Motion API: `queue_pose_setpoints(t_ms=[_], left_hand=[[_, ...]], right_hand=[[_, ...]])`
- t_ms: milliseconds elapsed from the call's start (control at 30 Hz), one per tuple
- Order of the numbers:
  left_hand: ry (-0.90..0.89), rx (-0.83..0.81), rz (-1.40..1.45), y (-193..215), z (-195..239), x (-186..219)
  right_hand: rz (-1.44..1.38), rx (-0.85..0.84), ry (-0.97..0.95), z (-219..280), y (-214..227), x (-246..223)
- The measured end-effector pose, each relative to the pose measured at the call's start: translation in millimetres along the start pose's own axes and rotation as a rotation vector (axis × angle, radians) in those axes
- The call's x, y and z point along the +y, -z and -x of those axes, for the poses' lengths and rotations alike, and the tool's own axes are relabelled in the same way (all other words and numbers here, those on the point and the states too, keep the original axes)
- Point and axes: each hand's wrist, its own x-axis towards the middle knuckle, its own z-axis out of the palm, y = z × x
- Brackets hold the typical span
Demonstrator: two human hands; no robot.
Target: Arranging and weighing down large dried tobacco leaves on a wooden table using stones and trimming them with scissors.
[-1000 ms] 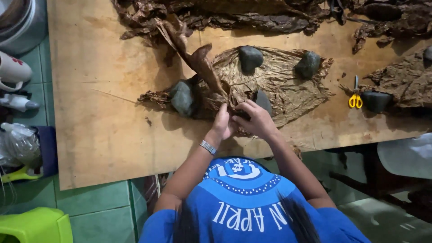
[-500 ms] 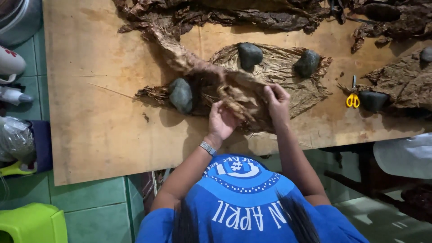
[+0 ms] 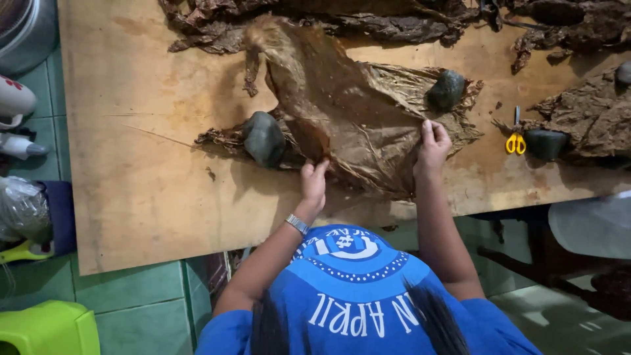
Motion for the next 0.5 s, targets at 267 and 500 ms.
queue_pose_setpoints(t_ms=[267,500], left_hand=[[0.276,-0.163,-0.446,-37,57,129],[0.115,-0.125,-0.524,-47,31,70]], right_hand=[[0.173,-0.304,-0.181,65,-34,-89],[0.005,-0.316,-0.286,42,-32,-95]])
